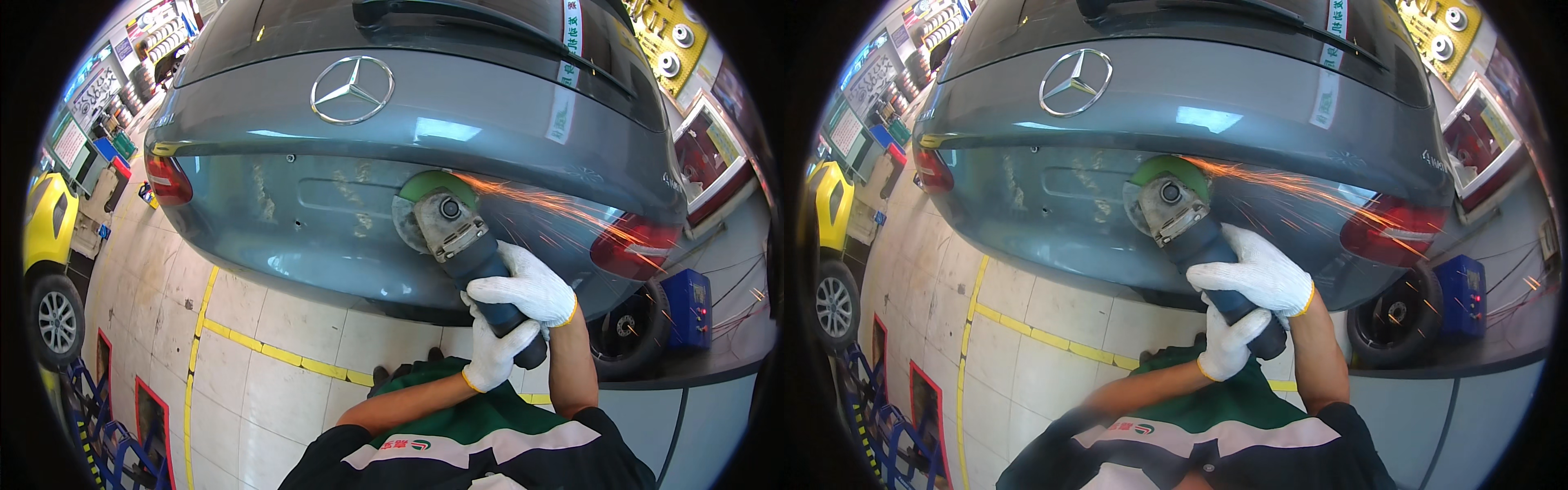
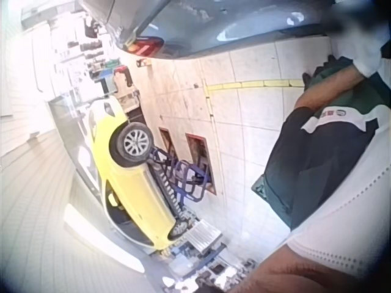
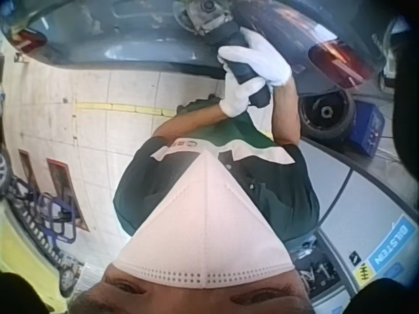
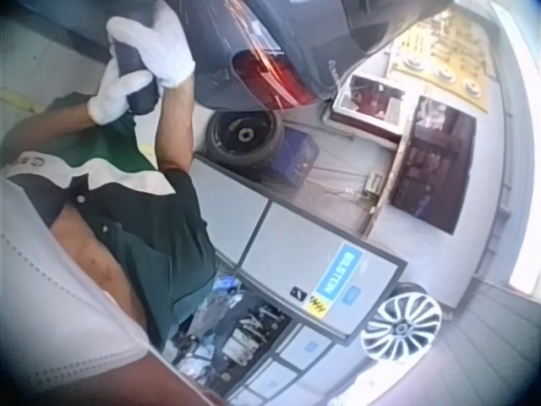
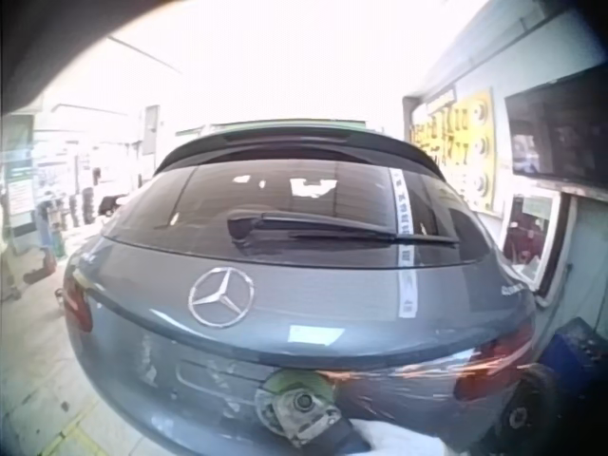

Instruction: The person uses an angle grinder on the rear bumper of a Mercedes-Benz, creating sparks as they grind the surface. The person holds the tool with both hands and moves it across the bumper area.

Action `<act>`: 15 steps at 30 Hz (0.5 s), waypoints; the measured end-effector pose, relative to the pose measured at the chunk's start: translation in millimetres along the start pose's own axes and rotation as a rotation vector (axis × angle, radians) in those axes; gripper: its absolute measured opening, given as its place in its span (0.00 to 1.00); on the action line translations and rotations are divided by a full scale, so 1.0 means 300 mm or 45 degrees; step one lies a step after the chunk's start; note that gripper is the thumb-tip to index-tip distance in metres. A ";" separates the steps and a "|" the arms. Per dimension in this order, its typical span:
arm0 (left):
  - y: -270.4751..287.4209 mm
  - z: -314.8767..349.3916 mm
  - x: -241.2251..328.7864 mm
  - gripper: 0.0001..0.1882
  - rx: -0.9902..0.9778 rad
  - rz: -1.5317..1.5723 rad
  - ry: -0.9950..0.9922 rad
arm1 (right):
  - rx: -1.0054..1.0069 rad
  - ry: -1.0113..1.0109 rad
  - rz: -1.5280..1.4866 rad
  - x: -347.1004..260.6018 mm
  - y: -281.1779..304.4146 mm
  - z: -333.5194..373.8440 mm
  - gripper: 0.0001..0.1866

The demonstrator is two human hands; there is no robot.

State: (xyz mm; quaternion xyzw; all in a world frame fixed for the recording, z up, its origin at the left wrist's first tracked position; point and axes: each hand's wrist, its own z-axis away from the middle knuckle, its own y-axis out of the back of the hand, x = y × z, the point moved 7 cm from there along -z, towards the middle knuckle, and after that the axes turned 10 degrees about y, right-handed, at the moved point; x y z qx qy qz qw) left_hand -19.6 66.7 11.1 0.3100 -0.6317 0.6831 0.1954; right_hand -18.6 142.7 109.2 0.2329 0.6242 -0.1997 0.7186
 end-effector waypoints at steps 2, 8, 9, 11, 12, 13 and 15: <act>0.006 0.000 -0.001 0.20 -0.008 -0.013 0.000 | -0.021 -0.012 0.017 0.010 0.006 -0.003 0.30; 0.005 -0.001 -0.008 0.20 -0.009 -0.008 -0.012 | -0.010 0.054 0.043 -0.006 0.002 -0.003 0.27; 0.006 -0.002 -0.010 0.20 -0.017 0.021 0.000 | -0.029 0.022 0.033 -0.003 0.000 -0.005 0.28; 0.008 -0.005 -0.011 0.20 -0.030 0.080 0.022 | -0.069 -0.041 0.014 0.003 -0.004 -0.009 0.30; 0.007 -0.006 -0.008 0.20 -0.023 0.046 0.013 | -0.060 -0.023 0.014 -0.001 -0.001 -0.009 0.30; 0.004 -0.005 -0.003 0.20 -0.014 0.013 0.004 | -0.052 -0.004 0.014 -0.004 0.002 -0.006 0.30; -0.001 -0.004 0.003 0.20 -0.009 -0.014 -0.008 | -0.037 0.017 0.000 -0.007 0.001 -0.002 0.29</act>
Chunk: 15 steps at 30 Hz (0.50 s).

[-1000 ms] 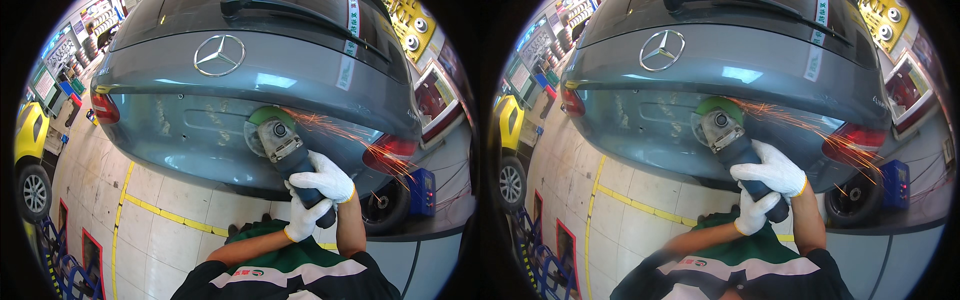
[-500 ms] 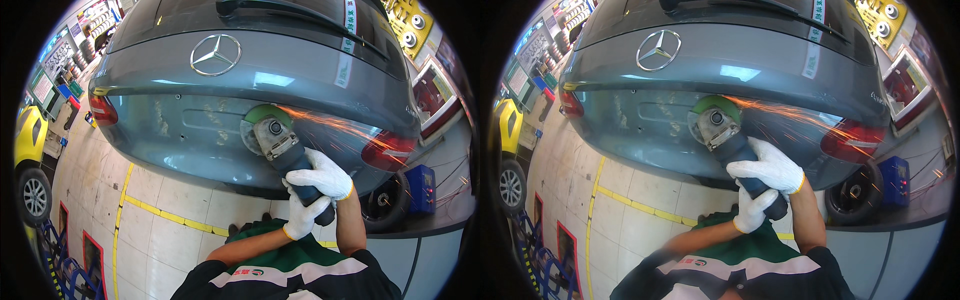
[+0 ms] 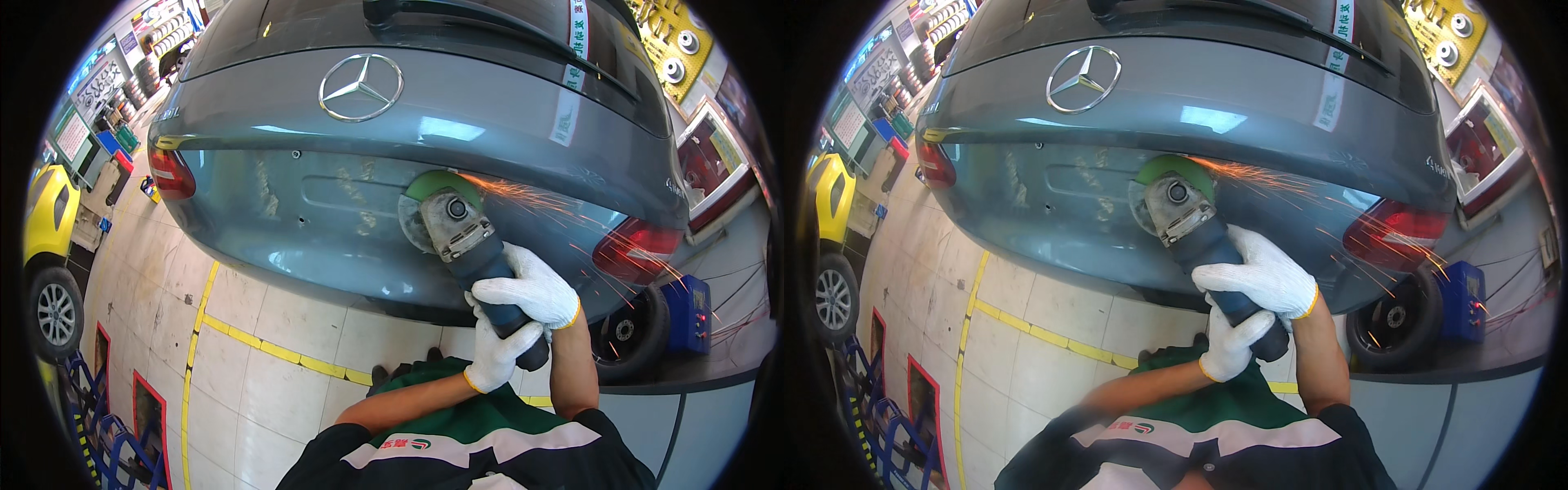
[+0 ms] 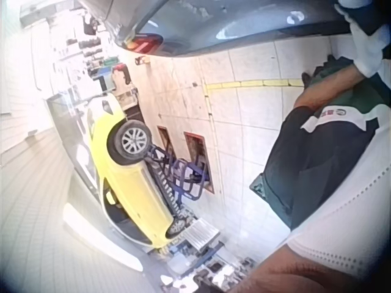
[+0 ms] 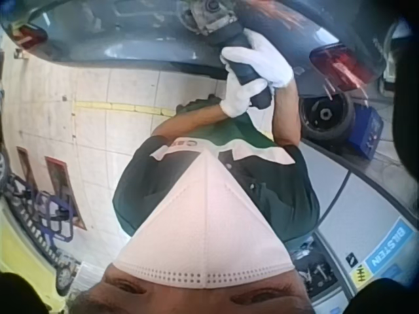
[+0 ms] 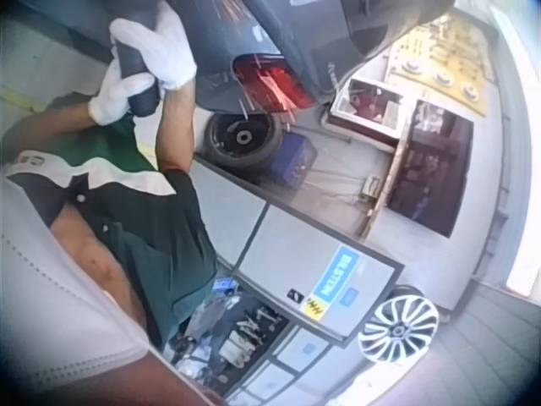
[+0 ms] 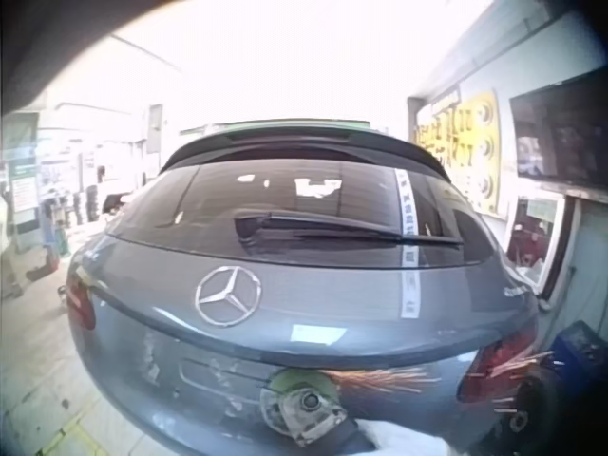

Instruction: The person uses an angle grinder on the rear bumper of a Mercedes-Benz, creating sparks as they grind the surface. The person holds the tool with both hands and moves it across the bumper area.

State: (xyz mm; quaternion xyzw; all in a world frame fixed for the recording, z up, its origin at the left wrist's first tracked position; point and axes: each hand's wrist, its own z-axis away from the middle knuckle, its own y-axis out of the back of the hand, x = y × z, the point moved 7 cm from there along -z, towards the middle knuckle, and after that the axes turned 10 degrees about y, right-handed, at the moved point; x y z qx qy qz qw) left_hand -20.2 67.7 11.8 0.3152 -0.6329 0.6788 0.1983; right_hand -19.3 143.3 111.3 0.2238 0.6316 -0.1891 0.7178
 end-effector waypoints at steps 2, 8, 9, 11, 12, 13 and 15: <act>-0.004 0.001 0.000 0.20 -0.007 0.012 -0.004 | 0.016 0.003 -0.027 -0.002 -0.003 0.003 0.27; 0.001 0.001 -0.015 0.21 -0.050 -0.026 0.011 | 0.009 0.015 0.010 0.004 0.005 0.004 0.28; -0.002 0.002 -0.010 0.21 -0.034 -0.036 0.004 | 0.013 0.020 0.011 0.002 0.005 0.004 0.28; -0.007 0.005 0.002 0.21 0.000 -0.055 -0.011 | 0.020 0.030 0.013 -0.002 0.004 0.002 0.28; -0.006 0.003 0.000 0.21 -0.008 -0.026 0.006 | 0.010 0.007 0.015 0.001 0.001 -0.001 0.29; -0.003 0.001 -0.003 0.21 -0.016 0.004 0.022 | 0.001 -0.017 0.017 0.003 0.001 -0.006 0.29; 0.000 -0.001 -0.004 0.21 -0.029 0.011 0.019 | -0.010 -0.025 0.020 0.006 0.001 -0.009 0.29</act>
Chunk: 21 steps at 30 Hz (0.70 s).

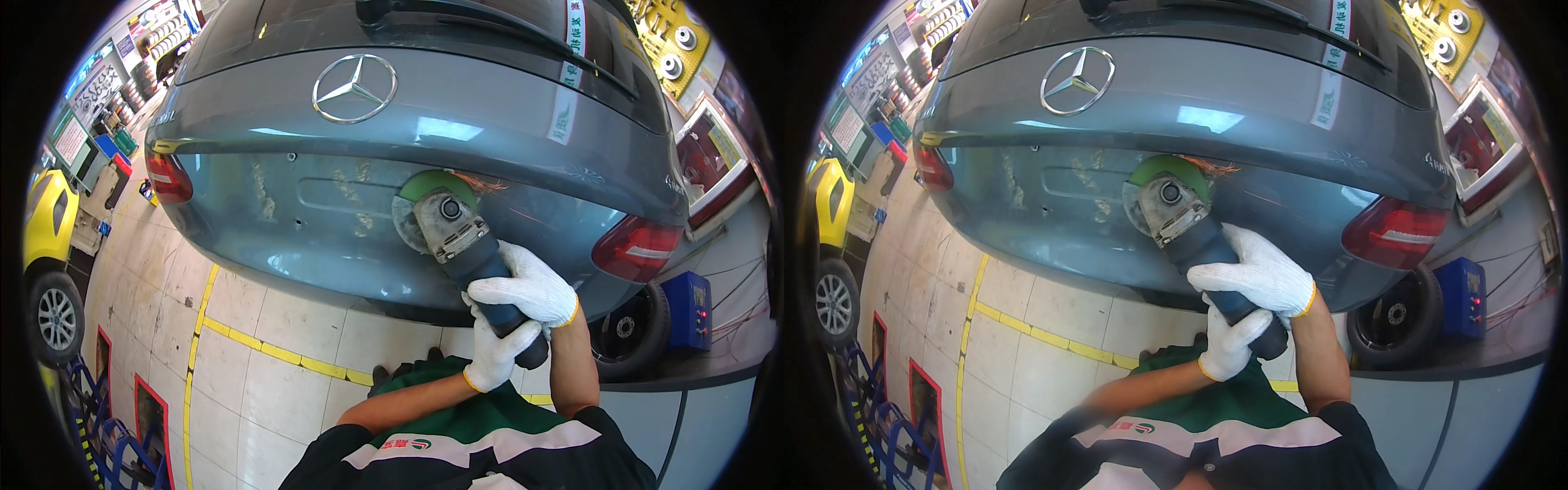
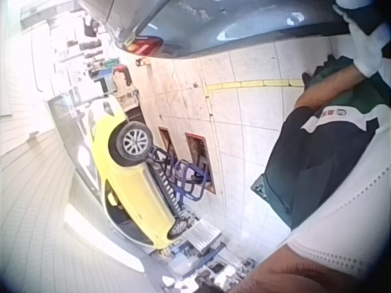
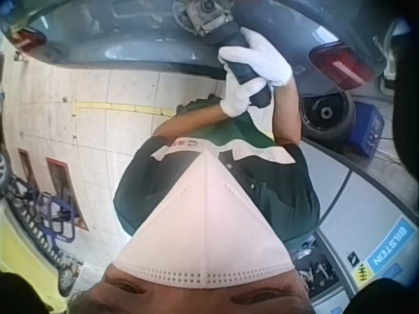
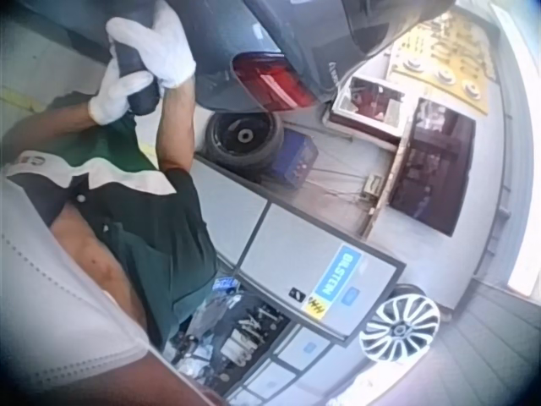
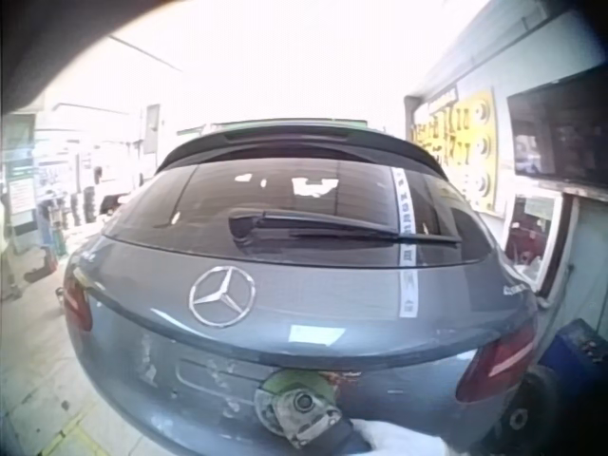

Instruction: The person uses an angle grinder on the rear bumper of a Mercedes-Benz, creating sparks as they grind the surface. The person holds the tool with both hands and moves it across the bumper area.

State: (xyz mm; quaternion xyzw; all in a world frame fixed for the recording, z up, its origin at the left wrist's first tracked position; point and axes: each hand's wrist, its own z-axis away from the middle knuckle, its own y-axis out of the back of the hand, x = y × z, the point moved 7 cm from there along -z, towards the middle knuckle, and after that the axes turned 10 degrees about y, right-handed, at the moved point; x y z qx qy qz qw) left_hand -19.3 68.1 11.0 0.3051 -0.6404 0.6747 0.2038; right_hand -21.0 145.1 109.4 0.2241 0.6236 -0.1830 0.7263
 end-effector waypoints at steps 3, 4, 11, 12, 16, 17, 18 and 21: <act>-0.002 0.001 0.003 0.21 -0.018 -0.044 -0.036 | 0.010 0.049 0.001 0.000 0.002 0.005 0.28; -0.003 0.001 0.004 0.21 -0.025 -0.041 -0.034 | 0.021 0.067 -0.001 -0.002 0.002 0.007 0.28; -0.003 0.004 0.009 0.21 -0.053 -0.036 0.009 | 0.037 0.033 -0.020 -0.007 -0.008 0.011 0.27; -0.002 0.005 0.009 0.21 -0.048 -0.030 0.009 | 0.037 0.035 -0.017 -0.007 -0.007 0.012 0.27; 0.017 0.002 -0.003 0.22 -0.018 -0.007 0.006 | 0.033 0.035 0.015 -0.001 -0.009 -0.001 0.27; 0.025 0.002 -0.006 0.22 -0.008 -0.002 0.004 | 0.030 0.033 0.028 0.000 -0.012 -0.004 0.26; 0.022 0.002 -0.003 0.22 -0.011 -0.007 0.004 | 0.031 0.034 0.022 0.001 -0.011 -0.004 0.26; 0.012 0.006 0.006 0.21 -0.011 -0.017 -0.004 | 0.032 0.031 -0.016 0.005 -0.010 0.002 0.27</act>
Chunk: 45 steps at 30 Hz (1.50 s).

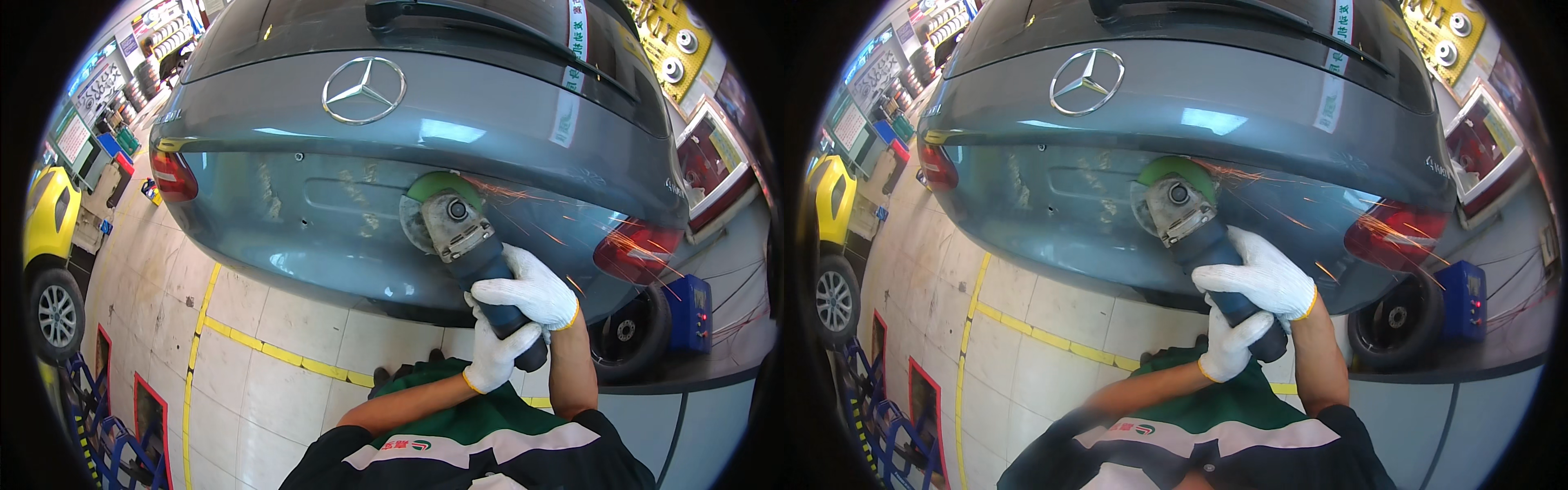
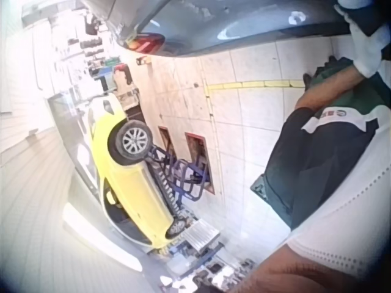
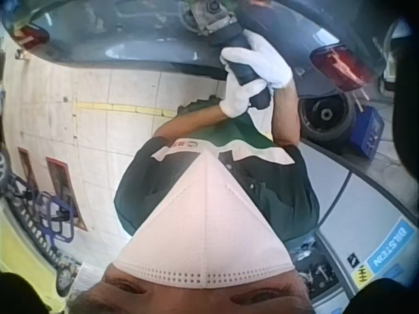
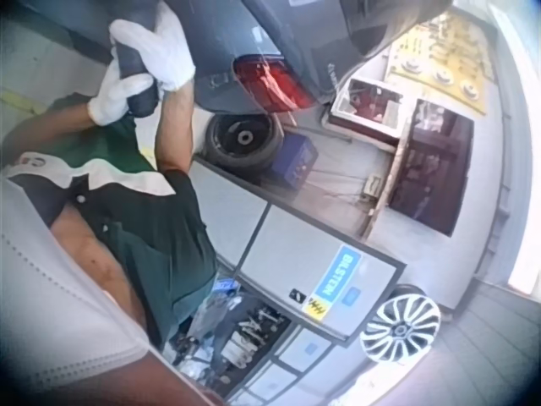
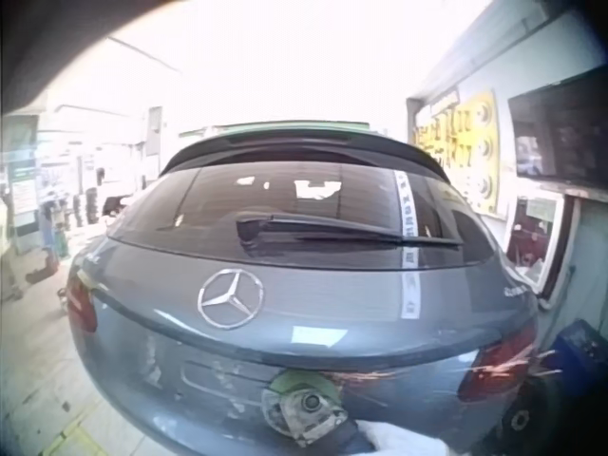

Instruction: The person uses an angle grinder on the rear bumper of a Mercedes-Benz, creating sparks as they grind the surface. The person holds the tool with both hands and moves it across the bumper area.

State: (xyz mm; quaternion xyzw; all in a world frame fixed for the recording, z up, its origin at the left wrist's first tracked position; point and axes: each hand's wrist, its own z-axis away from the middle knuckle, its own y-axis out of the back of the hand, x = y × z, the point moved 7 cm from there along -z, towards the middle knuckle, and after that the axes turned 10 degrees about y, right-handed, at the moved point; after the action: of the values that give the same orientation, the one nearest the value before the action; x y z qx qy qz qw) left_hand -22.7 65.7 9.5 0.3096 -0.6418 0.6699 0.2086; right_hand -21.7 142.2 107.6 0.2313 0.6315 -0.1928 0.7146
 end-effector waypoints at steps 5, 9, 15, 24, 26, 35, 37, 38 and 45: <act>0.004 0.002 0.006 0.21 -0.020 0.005 0.066 | -0.024 -0.060 -0.003 0.000 -0.007 -0.004 0.28; 0.005 0.003 0.020 0.20 -0.009 -0.014 0.010 | -0.013 -0.032 -0.030 0.003 -0.009 -0.004 0.27; 0.013 0.002 0.008 0.20 0.003 -0.050 0.019 | -0.020 -0.025 -0.015 0.005 -0.005 -0.005 0.27; 0.008 0.002 0.011 0.20 -0.005 -0.025 0.010 | -0.016 -0.055 -0.021 -0.001 -0.007 -0.004 0.28; 0.003 0.003 0.025 0.20 -0.011 -0.101 -0.005 | -0.026 -0.027 -0.051 0.003 -0.006 -0.001 0.29; 0.013 -0.005 -0.008 0.23 0.019 -0.052 0.013 | 0.016 0.006 0.007 -0.004 0.000 0.001 0.27; -0.006 0.002 0.007 0.21 0.015 -0.033 -0.019 | -0.001 0.001 -0.035 -0.001 0.003 0.010 0.29; -0.013 0.004 0.012 0.20 0.013 -0.024 -0.035 | -0.010 -0.002 -0.057 0.000 0.004 0.012 0.30; -0.006 0.002 -0.012 0.21 0.007 -0.030 0.017 | 0.002 -0.023 -0.035 -0.005 0.002 0.014 0.29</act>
State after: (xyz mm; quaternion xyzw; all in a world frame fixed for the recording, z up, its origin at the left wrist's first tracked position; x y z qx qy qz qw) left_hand -18.9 65.7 8.5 0.3131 -0.6347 0.6714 0.2198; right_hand -18.0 140.3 109.6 0.2213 0.6281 -0.2051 0.7173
